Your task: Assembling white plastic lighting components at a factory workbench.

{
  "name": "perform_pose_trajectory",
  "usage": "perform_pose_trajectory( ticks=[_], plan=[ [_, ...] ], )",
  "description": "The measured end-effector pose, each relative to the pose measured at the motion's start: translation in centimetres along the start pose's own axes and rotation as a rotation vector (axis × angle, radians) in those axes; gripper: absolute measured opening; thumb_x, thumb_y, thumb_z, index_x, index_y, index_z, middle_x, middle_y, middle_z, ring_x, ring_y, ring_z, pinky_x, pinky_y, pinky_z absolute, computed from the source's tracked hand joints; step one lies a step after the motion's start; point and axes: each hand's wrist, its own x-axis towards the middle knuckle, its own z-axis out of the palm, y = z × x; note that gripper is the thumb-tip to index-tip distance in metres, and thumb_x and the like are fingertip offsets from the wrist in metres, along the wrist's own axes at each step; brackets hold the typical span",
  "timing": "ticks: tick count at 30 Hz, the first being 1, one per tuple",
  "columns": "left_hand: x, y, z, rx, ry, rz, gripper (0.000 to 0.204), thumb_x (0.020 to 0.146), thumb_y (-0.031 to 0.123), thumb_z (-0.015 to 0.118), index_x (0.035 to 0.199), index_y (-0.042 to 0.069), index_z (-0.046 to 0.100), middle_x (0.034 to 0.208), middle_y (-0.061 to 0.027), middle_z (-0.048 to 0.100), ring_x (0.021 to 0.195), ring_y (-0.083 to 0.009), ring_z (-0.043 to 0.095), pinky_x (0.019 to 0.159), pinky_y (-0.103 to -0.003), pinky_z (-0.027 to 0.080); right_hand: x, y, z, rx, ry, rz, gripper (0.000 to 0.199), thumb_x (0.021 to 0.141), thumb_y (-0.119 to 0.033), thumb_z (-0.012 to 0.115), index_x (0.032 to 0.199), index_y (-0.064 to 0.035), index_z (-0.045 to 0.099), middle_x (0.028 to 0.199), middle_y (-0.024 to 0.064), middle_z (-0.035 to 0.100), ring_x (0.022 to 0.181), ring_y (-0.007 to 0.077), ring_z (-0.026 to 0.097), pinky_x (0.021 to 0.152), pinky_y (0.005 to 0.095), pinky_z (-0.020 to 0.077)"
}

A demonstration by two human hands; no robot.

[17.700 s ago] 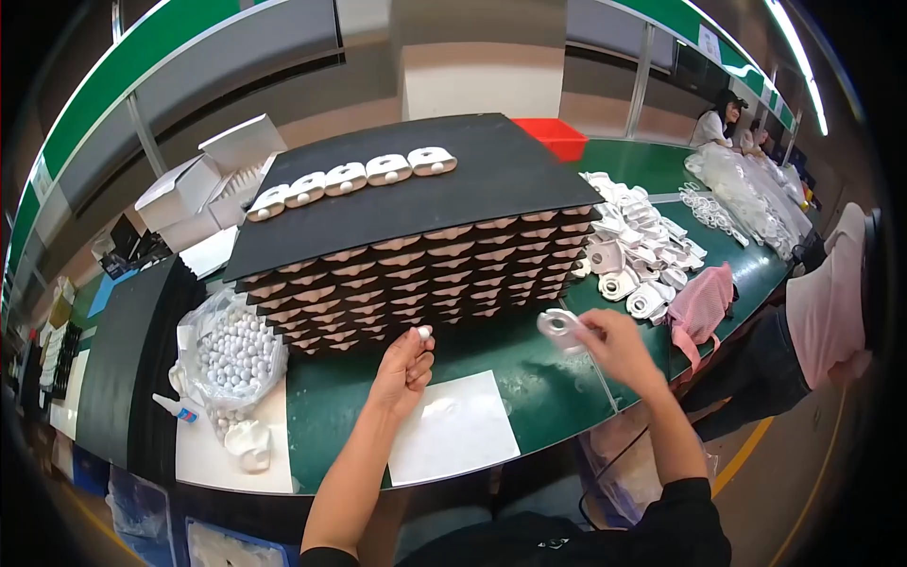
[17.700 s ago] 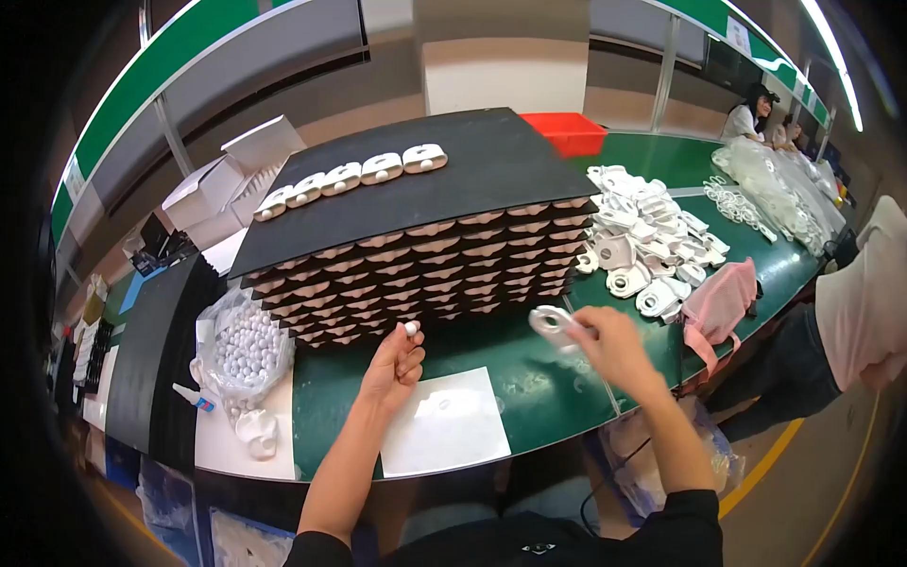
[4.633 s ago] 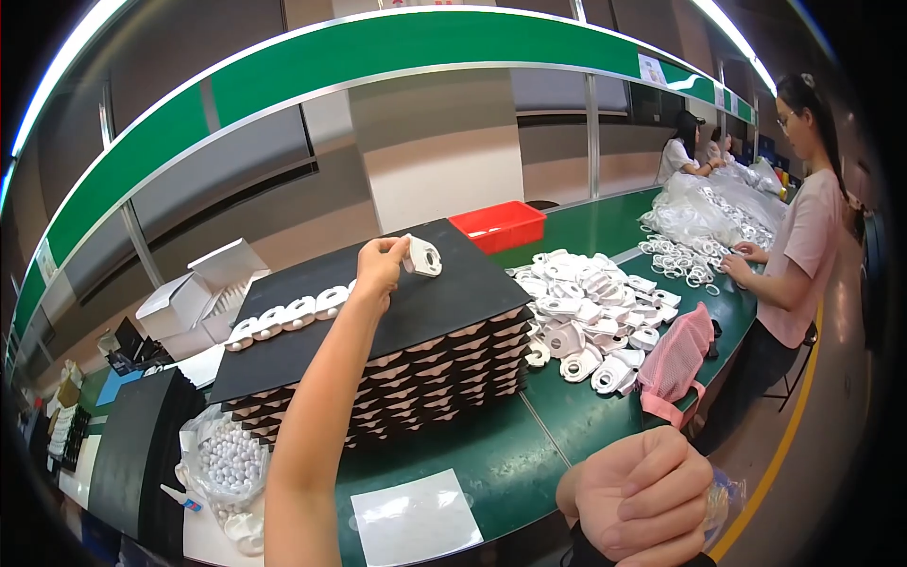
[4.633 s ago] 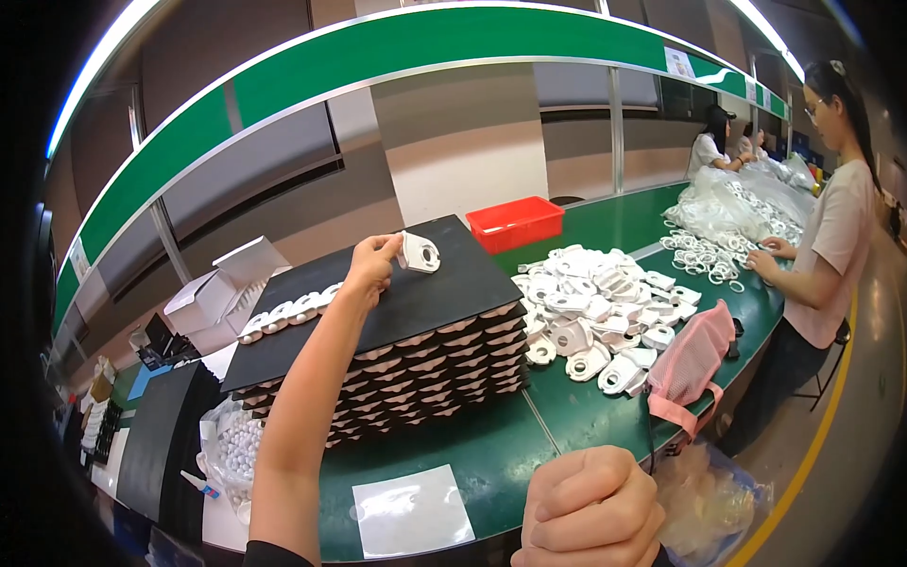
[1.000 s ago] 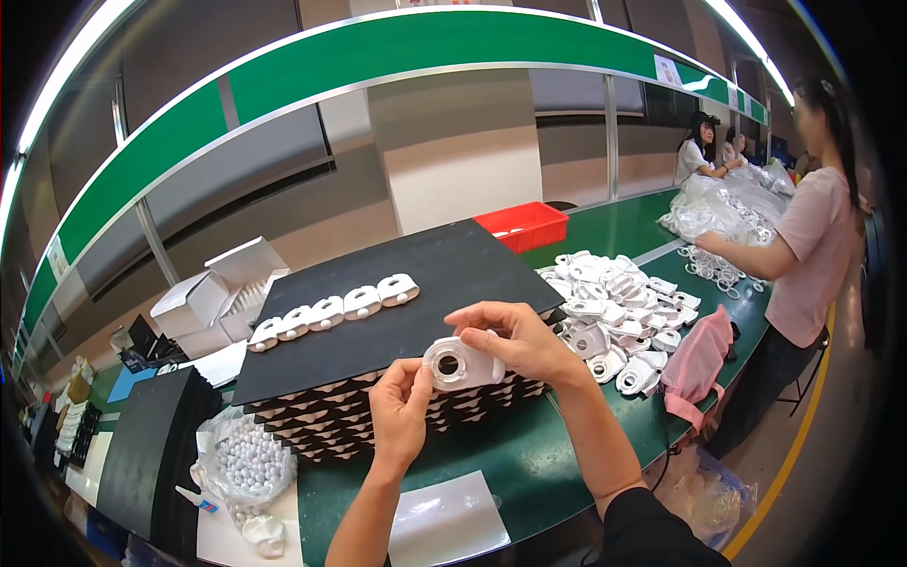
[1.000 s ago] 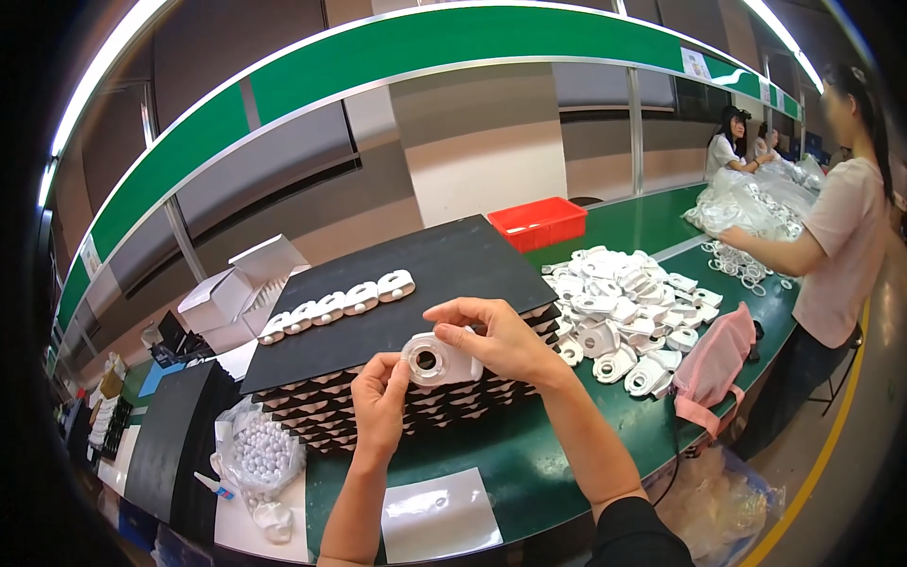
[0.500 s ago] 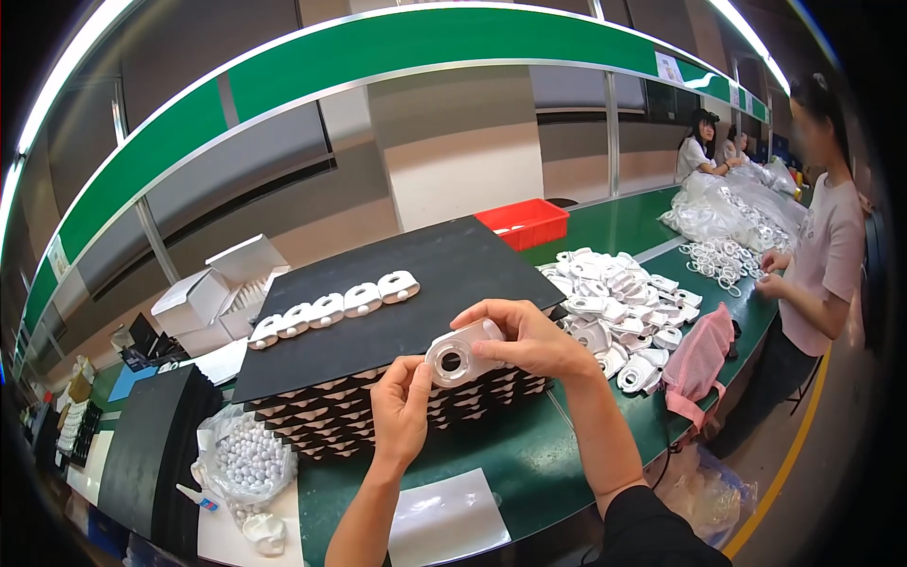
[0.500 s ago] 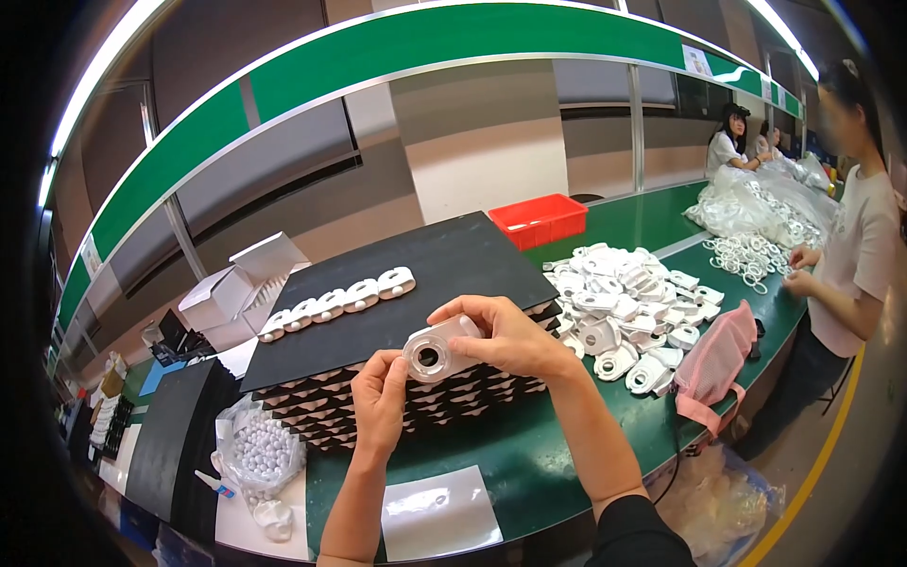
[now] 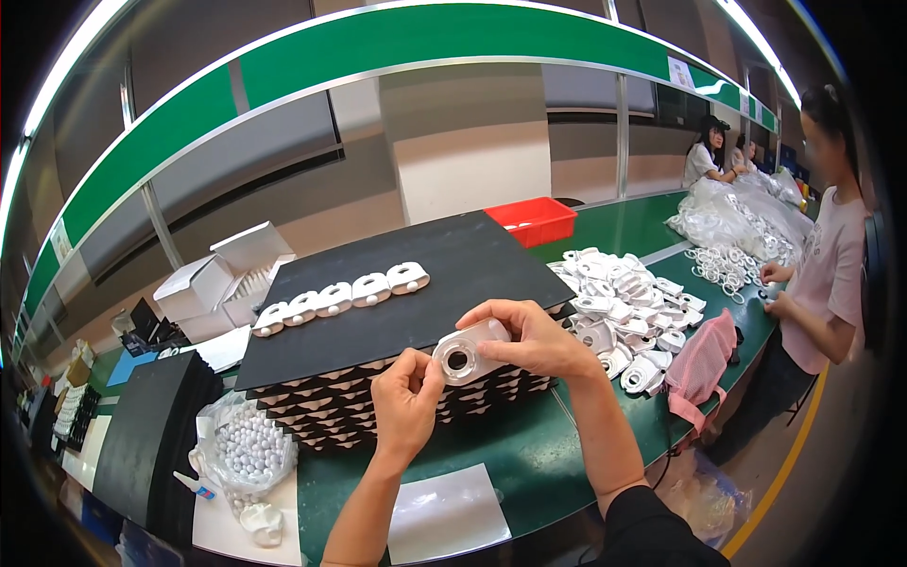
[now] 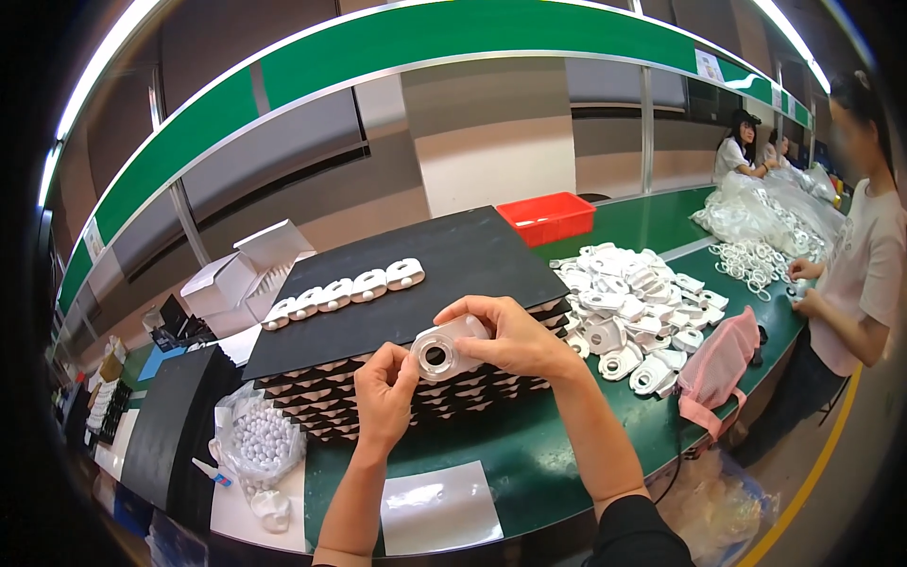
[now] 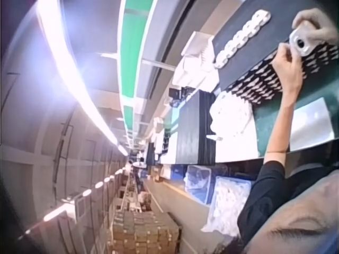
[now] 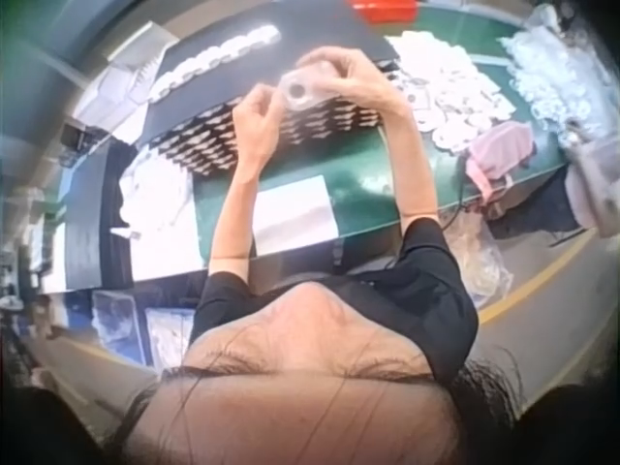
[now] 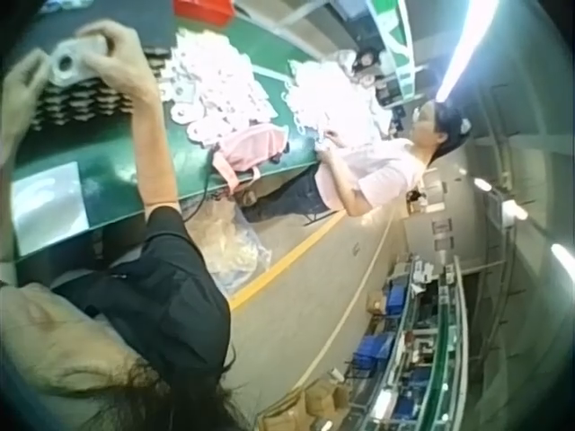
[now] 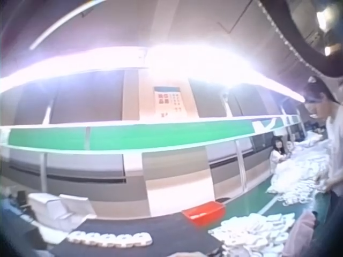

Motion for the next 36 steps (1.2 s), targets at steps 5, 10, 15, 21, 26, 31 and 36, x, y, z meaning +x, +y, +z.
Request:
perform_pose_trajectory(
  ticks=[5,10,15,21,26,31,36],
  plan=[
    [0.1,-0.3,0.2,-0.062,0.022,0.000,0.017,0.084,0.012,0.053,0.072,-0.001,0.055,0.058,0.0035,0.048,0.052,-0.0022,0.038,0.046,-0.018,0.029,0.1,-0.2,0.3,-0.014,0.035,0.005,0.027,0.074,-0.008,0.062,0.099,0.0002,0.057,0.090,0.0037,0.059,0.083,0.0078,0.055,0.074,0.0214,0.0457],
    [0.2,-0.3,0.5,-0.243,0.043,0.033,0.016,0.085,0.013,0.054,0.082,-0.002,0.061,0.065,0.0021,0.052,0.055,-0.0022,0.040,0.048,-0.018,0.030,-0.2,-0.7,-0.1,0.104,0.128,0.060,0.027,0.072,-0.008,0.064,0.097,-0.0006,0.057,0.090,0.0041,0.060,0.082,0.0084,0.057,0.073,0.0217,0.0460],
    [0.3,-0.8,0.1,-0.250,-0.062,-0.004,0.016,0.084,0.013,0.055,0.084,-0.002,0.062,0.068,0.0025,0.051,0.054,-0.0024,0.037,0.048,-0.020,0.029,-0.3,-0.8,-0.1,0.109,0.109,0.077,0.028,0.071,-0.009,0.064,0.097,-0.0004,0.057,0.089,0.0047,0.060,0.082,0.0091,0.057,0.074,0.0222,0.0457],
    [0.4,-0.7,-0.1,-0.024,-0.010,0.058,0.011,0.078,0.010,0.058,0.076,-0.001,0.061,0.062,-0.0005,0.051,0.049,-0.0049,0.036,0.046,-0.022,0.028,-0.2,-0.9,0.2,0.046,0.107,0.067,0.027,0.071,-0.007,0.061,0.096,0.0000,0.056,0.088,0.0046,0.060,0.080,0.0086,0.056,0.073,0.0218,0.0451],
    [0.4,-0.8,-0.1,0.040,0.021,0.071,0.011,0.077,0.009,0.058,0.075,-0.001,0.061,0.062,-0.0005,0.052,0.049,-0.0049,0.037,0.046,-0.021,0.029,0.2,-0.4,0.6,-0.050,0.125,0.022,0.027,0.070,-0.007,0.060,0.096,0.0002,0.056,0.087,0.0041,0.059,0.080,0.0084,0.056,0.073,0.0218,0.0451],
    [0.2,0.0,0.8,-0.206,-0.034,-0.005,0.013,0.083,0.011,0.056,0.086,-0.001,0.060,0.069,0.0043,0.052,0.055,0.0000,0.038,0.048,-0.016,0.030,-0.4,-0.8,0.1,0.181,0.245,0.016,0.029,0.070,-0.006,0.062,0.098,-0.0003,0.056,0.089,0.0048,0.059,0.082,0.0097,0.056,0.074,0.0224,0.0454],
    [-0.5,-0.4,0.4,-0.264,-0.040,-0.050,0.016,0.087,0.012,0.053,0.093,-0.001,0.058,0.078,-0.0003,0.056,0.066,-0.0035,0.047,0.059,-0.017,0.037,1.1,0.8,2.7,0.377,0.179,-0.047,0.029,0.074,-0.005,0.062,0.101,-0.0026,0.051,0.092,0.0027,0.055,0.086,0.0092,0.054,0.074,0.0223,0.0444]
  ],
)
